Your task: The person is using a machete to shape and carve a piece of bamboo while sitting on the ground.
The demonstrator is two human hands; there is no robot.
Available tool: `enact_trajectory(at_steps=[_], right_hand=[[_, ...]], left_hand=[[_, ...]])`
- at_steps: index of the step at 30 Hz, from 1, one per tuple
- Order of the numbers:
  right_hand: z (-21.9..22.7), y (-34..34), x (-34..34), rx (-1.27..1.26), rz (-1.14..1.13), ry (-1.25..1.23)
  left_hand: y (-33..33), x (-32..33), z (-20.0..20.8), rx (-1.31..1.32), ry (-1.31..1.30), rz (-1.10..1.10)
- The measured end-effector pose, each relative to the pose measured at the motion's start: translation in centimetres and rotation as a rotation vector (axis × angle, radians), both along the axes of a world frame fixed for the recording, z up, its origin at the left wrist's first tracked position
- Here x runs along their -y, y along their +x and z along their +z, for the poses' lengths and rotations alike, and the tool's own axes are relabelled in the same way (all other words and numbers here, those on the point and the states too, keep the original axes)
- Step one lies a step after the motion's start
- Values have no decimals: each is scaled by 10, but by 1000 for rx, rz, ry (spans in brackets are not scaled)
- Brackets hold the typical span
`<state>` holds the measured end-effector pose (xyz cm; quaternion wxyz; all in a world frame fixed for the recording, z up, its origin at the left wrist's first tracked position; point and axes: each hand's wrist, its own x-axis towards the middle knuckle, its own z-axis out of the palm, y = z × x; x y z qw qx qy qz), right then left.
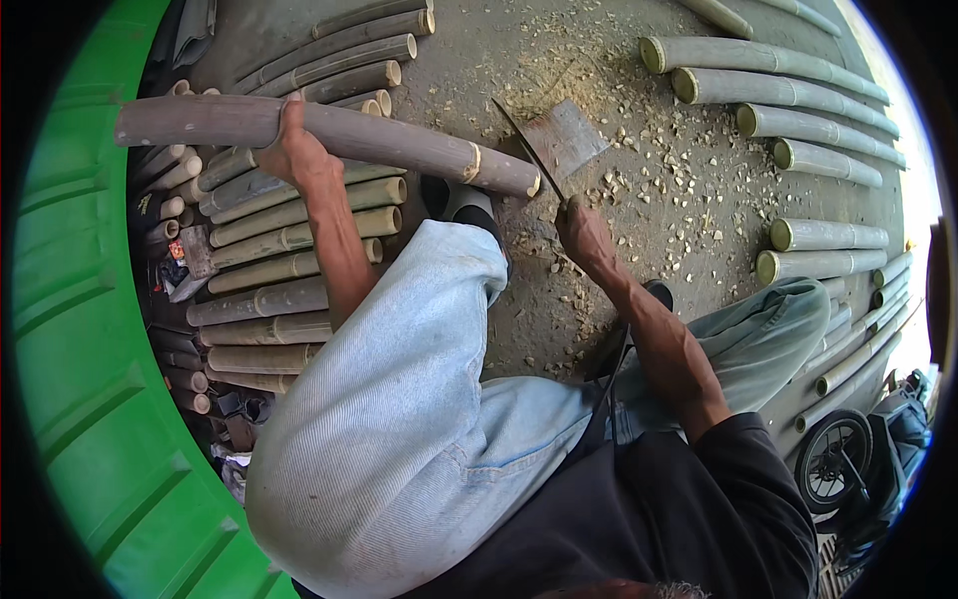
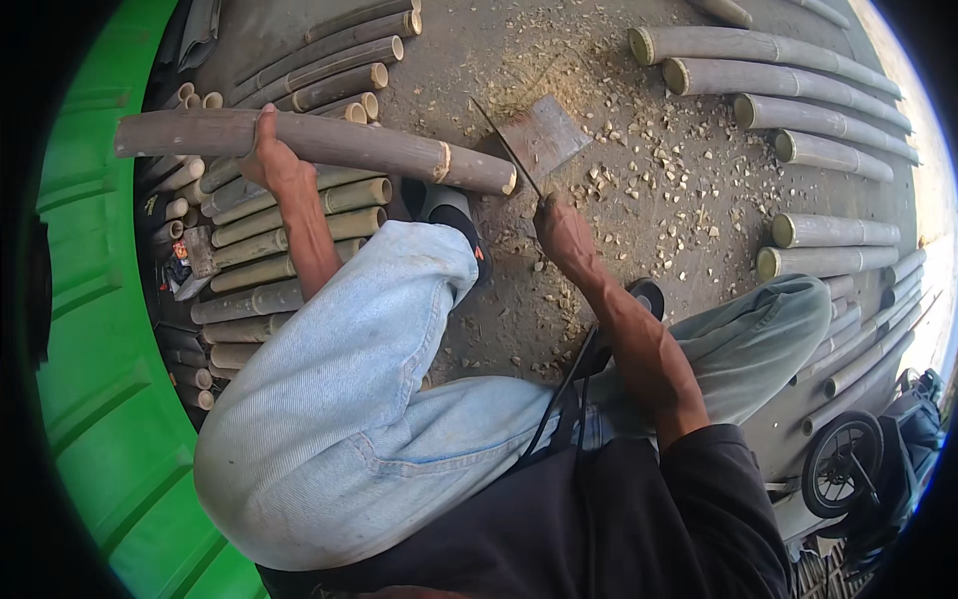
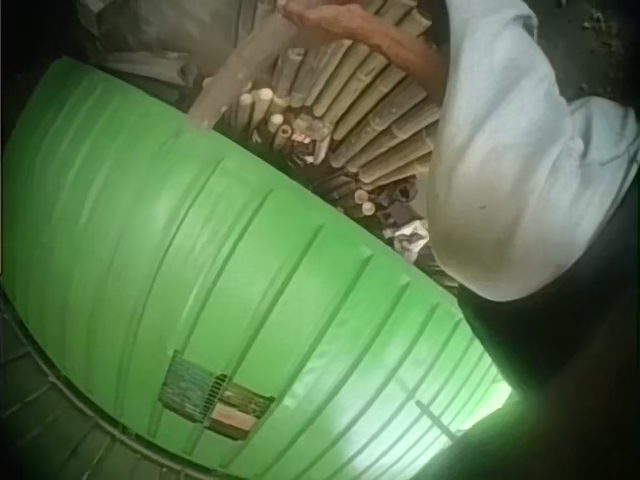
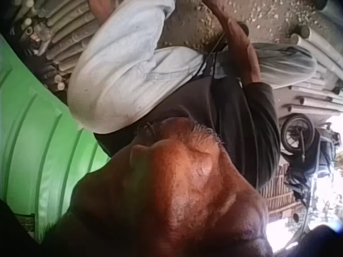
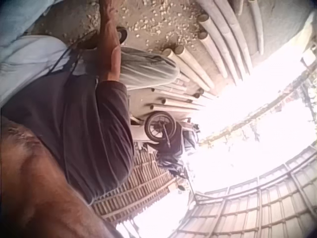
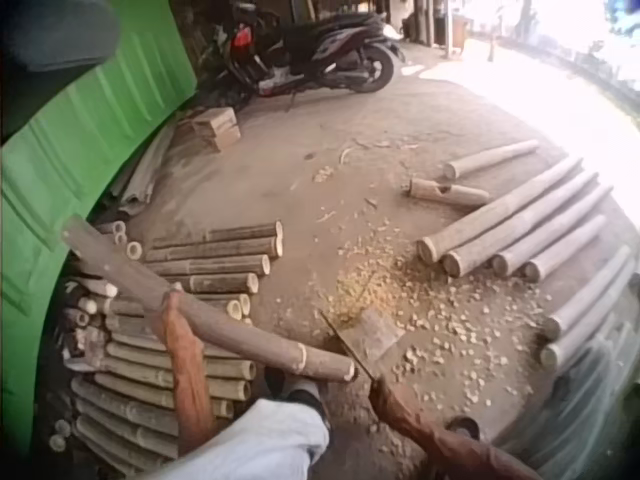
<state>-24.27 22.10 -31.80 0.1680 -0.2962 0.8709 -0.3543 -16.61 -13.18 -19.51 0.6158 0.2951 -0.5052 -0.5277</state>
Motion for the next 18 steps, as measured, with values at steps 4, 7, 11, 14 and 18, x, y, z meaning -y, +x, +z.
enact_trajectory(at_steps=[4,7,11,14,18], right_hand=[[4,-9,1,-71,10,-150],[9,-7,3,-13,-82,-294],[-22,2,-5,110,22,92],[-53,0,-21,75,58,42],[-48,1,-30,129,59,9]], left_hand=[[6,4,-2,-49,191,-82],[8,9,-6,-93,211,-117],[10,6,-7,-74,191,-108],[10,0,3,-54,220,-108],[5,-3,15,4,367,22]])
